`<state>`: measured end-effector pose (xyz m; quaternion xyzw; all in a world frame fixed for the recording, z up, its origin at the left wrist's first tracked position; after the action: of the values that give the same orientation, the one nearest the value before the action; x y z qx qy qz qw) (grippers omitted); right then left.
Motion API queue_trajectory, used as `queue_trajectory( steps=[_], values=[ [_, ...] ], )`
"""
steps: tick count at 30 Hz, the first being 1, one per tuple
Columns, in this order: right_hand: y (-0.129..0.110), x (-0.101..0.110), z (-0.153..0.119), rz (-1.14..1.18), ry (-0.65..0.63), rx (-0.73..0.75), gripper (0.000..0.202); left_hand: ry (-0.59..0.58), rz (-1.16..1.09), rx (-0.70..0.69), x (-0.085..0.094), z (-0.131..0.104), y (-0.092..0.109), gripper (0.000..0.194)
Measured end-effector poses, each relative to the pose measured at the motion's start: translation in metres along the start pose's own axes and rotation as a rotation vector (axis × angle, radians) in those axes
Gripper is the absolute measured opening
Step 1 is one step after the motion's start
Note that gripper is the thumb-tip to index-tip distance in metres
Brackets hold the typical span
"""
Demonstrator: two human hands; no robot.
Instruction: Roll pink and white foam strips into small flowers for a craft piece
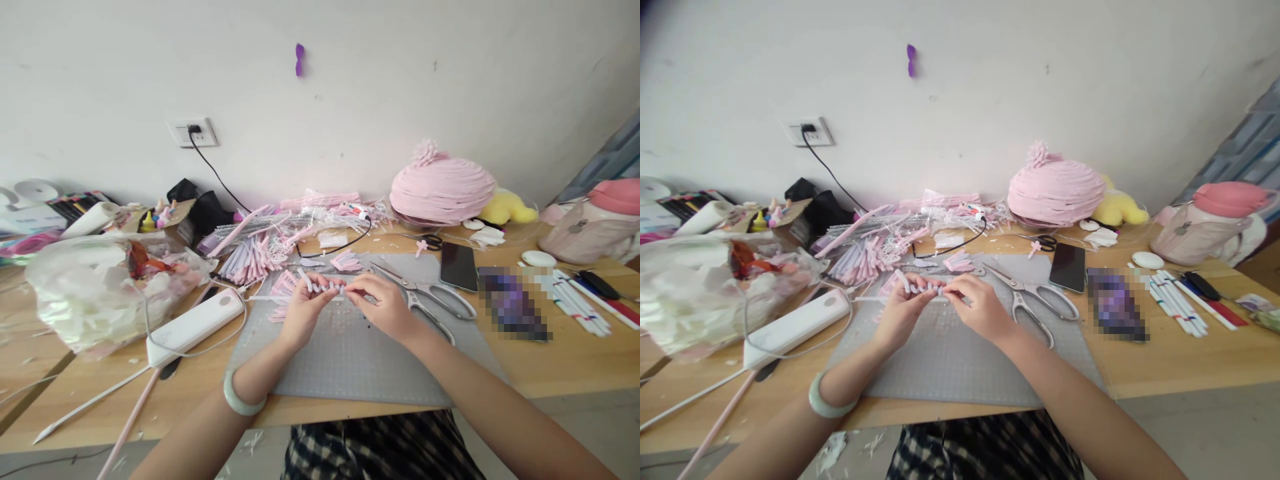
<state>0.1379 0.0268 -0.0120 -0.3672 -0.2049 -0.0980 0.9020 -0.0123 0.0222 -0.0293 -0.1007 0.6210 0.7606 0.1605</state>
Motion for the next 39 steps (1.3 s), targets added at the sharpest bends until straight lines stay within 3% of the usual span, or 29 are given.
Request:
queue_trajectory(
  steps=[5,17,26,39],
  values=[
    [0.005,-0.002,-0.001,-0.005,0.004,-0.056,0.013,0.128,0.072,-0.014,0.007,0.002,-0.002,0.017],
    [0.009,0.001,0.000,-0.009,0.015,-0.038,0.013,0.255,-0.098,0.004,0.008,0.004,0.002,0.022],
    [0.013,0.003,0.004,0.097,0.003,-0.124,0.016,0.163,0.086,0.020,0.011,0.006,0.002,0.019],
    [0.009,0.008,0.006,0.157,-0.076,-0.166,0.015,0.023,0.277,-0.147,0.005,0.000,0.011,0.004]
  ],
)
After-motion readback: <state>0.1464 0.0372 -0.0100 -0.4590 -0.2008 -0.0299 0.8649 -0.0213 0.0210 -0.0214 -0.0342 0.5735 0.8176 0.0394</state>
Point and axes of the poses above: each hand's wrist, its own z-axis towards the middle knuckle, its own x-axis out of the back of the hand, y = z × x, the point moved 2 cm from there along z, towards the middle knuckle, and after that the axes turned 3 degrees about -x, right-handed, at the moved point
